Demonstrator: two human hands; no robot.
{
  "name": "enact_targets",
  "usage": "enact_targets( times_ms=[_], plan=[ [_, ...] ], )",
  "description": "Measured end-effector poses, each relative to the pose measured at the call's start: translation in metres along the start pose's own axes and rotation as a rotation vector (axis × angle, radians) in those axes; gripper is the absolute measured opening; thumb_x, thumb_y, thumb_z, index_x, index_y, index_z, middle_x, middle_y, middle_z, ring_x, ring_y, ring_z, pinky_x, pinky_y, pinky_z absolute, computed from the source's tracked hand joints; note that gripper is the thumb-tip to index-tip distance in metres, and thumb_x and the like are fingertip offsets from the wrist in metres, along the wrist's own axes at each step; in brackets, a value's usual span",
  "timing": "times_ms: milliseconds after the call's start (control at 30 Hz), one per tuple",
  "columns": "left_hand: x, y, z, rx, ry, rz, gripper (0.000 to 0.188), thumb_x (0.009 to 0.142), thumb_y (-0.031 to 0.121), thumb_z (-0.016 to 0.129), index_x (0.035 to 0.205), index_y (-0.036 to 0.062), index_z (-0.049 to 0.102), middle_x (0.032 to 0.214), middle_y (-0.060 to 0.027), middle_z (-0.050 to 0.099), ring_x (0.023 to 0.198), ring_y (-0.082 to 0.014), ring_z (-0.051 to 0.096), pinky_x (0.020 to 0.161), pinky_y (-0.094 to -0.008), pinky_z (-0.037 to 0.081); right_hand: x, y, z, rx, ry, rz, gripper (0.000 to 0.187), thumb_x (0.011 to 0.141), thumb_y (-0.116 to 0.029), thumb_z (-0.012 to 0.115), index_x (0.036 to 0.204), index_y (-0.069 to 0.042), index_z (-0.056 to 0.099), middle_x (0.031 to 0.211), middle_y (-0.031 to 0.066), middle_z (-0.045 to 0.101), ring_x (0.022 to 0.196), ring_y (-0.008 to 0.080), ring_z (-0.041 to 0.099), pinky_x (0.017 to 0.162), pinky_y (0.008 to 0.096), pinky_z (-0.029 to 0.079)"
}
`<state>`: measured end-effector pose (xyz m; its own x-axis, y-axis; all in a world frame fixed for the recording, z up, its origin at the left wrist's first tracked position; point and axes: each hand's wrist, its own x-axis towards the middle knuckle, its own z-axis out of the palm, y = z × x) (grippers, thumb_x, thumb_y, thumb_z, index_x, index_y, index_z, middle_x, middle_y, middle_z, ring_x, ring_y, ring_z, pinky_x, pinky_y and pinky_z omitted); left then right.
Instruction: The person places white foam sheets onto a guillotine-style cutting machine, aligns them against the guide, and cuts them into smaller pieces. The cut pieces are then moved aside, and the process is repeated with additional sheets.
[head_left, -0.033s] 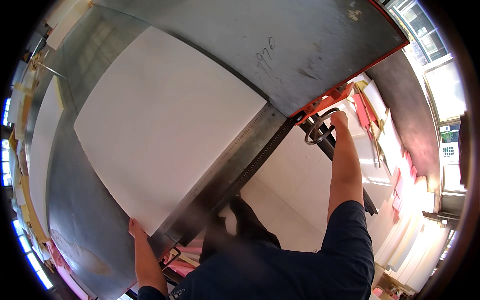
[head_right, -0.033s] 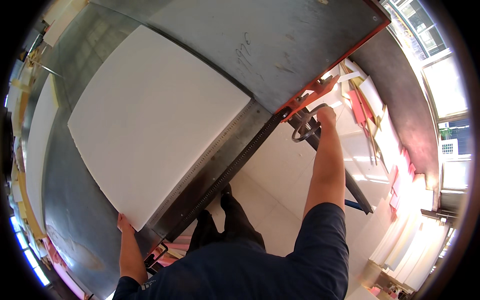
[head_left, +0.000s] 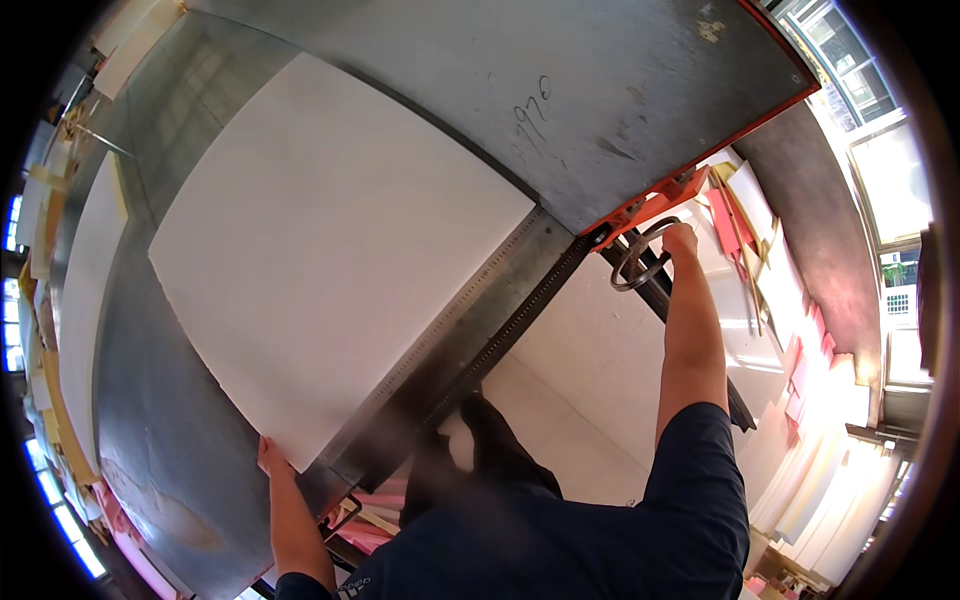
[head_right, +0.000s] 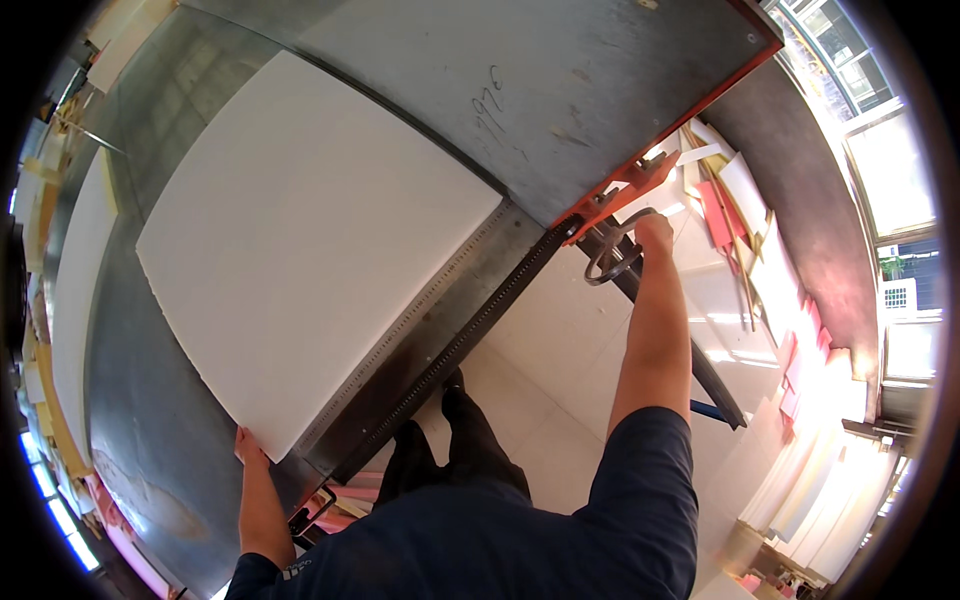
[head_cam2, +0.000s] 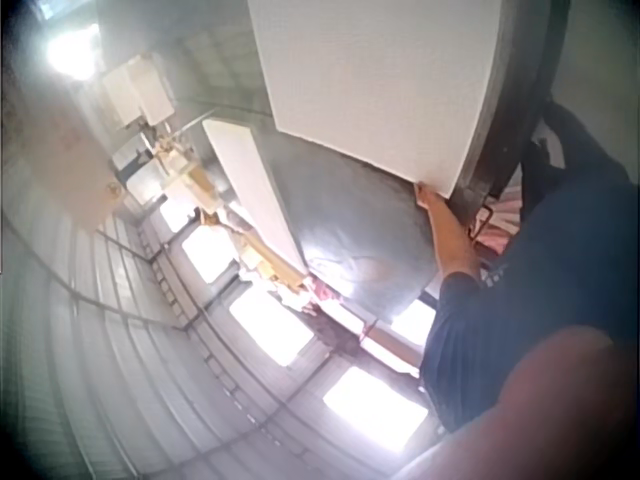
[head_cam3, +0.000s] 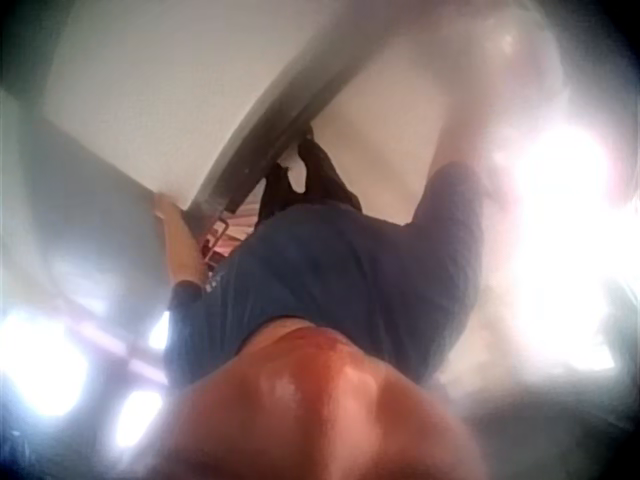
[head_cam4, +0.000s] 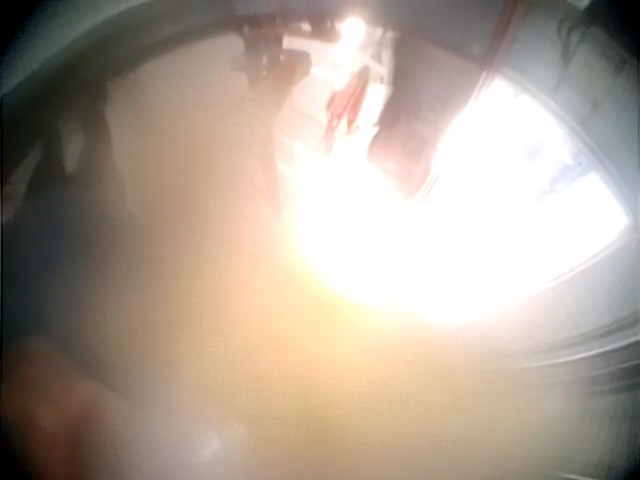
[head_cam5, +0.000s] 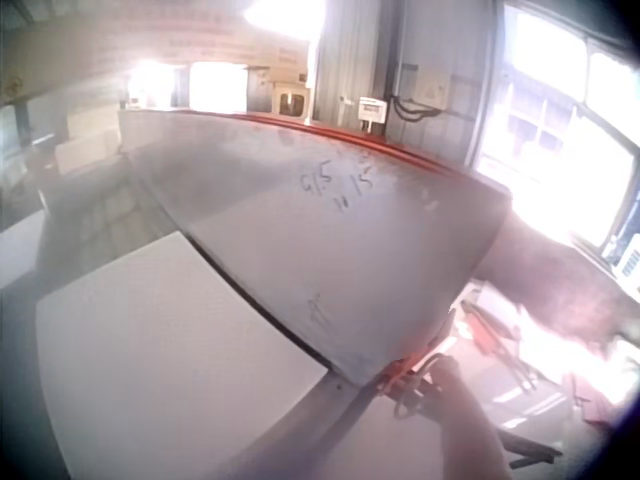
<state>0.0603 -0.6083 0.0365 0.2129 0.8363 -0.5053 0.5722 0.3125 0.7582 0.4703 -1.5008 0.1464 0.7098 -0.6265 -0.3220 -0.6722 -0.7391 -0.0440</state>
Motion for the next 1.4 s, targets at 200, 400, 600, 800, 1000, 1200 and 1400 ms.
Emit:
enact_targets(
  times_ms=[200,400,600,800,1000,1200,1400],
  plan=[
    [-0.001,-0.013,-0.006,-0.051,0.027,-0.002,0.038,0.1,0.016,0.053,0.135,0.0023,0.053,0.123,-0.0108,0.064,0.1,-0.0207,0.064,0.085,-0.0336,0.054,-0.067,-0.043,-0.015,0.499,0.332,0.315,0.057,0.091,-0.041,0.052,0.126,0.003,0.053,0.13,0.0272,0.055,0.117,0.0376,0.056,0.101,0.0454,0.041],
    [-0.011,0.001,0.004,0.0,-0.02,0.032,0.037,0.099,0.016,0.055,0.134,0.002,0.054,0.119,-0.0106,0.065,0.099,-0.021,0.065,0.085,-0.0336,0.055,-0.188,-0.112,0.145,0.348,0.287,-0.271,0.047,0.096,-0.047,0.05,0.085,-0.002,0.061,0.065,0.0155,0.061,0.065,0.0352,0.063,0.06,0.0485,0.048],
    [-0.025,0.011,0.007,-0.093,-0.014,-0.022,0.037,0.099,0.015,0.056,0.134,0.0016,0.054,0.118,-0.0122,0.066,0.099,-0.0196,0.065,0.086,-0.0327,0.054,-0.297,-0.235,0.183,0.818,-0.6,-0.144,0.049,0.09,-0.042,0.064,0.07,0.003,0.062,0.06,0.0083,0.061,0.047,0.0161,0.057,0.043,0.0307,0.045],
    [0.039,-0.062,-0.009,-0.318,-0.102,0.027,0.029,0.096,0.014,0.06,0.121,-0.0001,0.064,0.105,-0.0068,0.07,0.087,-0.0125,0.065,0.08,-0.0263,0.053,-0.27,-0.238,0.237,0.857,-0.42,-0.322,0.04,0.091,-0.03,0.061,0.062,-0.003,0.057,0.052,0.0066,0.054,0.042,0.015,0.051,0.037,0.0295,0.038],
    [0.013,-0.051,0.031,0.077,0.13,0.141,0.029,0.09,0.03,0.064,0.113,0.0139,0.07,0.083,-0.0023,0.071,0.078,-0.013,0.064,0.075,-0.0305,0.052,-0.267,-0.239,0.206,0.869,-0.523,-0.267,0.043,0.092,-0.035,0.058,0.06,-0.006,0.053,0.047,0.0053,0.049,0.034,0.0154,0.044,0.031,0.0289,0.03],
    [-0.034,-0.002,0.031,0.057,0.013,0.042,0.034,0.09,0.022,0.068,0.123,0.0096,0.066,0.102,-0.0033,0.073,0.086,-0.0078,0.064,0.079,-0.0258,0.05,-0.265,-0.232,0.2,0.798,-0.476,-0.132,0.049,0.094,-0.041,0.054,0.059,-0.007,0.049,0.047,0.0055,0.049,0.035,0.0167,0.046,0.031,0.0277,0.031],
    [-0.02,-0.033,0.035,-0.229,-0.144,0.142,0.029,0.093,0.016,0.065,0.121,0.0083,0.067,0.097,-0.0022,0.073,0.083,-0.0078,0.062,0.076,-0.0266,0.05,-0.293,-0.239,0.212,0.712,-0.562,-0.183,0.05,0.095,-0.044,0.053,0.06,-0.009,0.049,0.048,0.0057,0.049,0.035,0.0171,0.047,0.031,0.0274,0.035]
  ],
)
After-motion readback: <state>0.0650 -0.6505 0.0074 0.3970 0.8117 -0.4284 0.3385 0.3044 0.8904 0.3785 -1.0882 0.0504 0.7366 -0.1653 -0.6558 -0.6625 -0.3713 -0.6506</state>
